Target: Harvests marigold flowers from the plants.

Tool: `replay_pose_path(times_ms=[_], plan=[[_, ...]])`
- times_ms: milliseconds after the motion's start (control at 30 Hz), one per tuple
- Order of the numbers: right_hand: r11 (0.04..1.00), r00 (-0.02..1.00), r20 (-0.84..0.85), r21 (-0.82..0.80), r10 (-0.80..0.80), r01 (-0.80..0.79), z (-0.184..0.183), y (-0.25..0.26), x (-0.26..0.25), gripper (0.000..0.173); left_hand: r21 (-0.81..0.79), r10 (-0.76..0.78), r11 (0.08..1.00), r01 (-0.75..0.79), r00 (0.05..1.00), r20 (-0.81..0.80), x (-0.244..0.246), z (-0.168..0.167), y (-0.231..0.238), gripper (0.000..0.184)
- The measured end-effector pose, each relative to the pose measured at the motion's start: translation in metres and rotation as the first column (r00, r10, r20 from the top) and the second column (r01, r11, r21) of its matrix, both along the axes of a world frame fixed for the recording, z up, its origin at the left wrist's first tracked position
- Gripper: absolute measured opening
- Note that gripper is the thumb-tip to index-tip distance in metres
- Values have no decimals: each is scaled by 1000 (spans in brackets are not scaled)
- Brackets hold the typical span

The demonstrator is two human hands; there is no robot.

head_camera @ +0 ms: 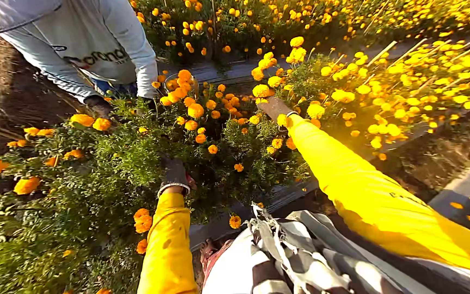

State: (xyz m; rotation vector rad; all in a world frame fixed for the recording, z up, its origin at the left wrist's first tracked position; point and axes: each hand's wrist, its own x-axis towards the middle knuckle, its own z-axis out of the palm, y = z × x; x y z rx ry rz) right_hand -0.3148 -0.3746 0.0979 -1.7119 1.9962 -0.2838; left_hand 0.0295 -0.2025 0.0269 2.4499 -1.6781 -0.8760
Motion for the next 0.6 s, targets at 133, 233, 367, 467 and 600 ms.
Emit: replay_pose_path(times_ms=[133,233,367,467,600], plan=[[998,995,86,17,56,-57,9,-5,4,49,11,5,1000,-5,1000,10,1,-6,-1,57],[994,978,209,101,20,-42,18,-2,16,55,-3,34,999,-34,999,-11,-1,-3,-2,55],[999,999,24,44,24,-25,16,-5,23,67,-1,33,999,-33,999,-7,0,-7,-1,58],[995,989,-143,97,41,-27,31,-3,29,69,-6,4,1000,-3,1000,12,2,-12,0,64],[994,988,133,88,-79,67,80,-1,26,62,-4,-2,1000,2,1000,15,2,-12,1,68]])
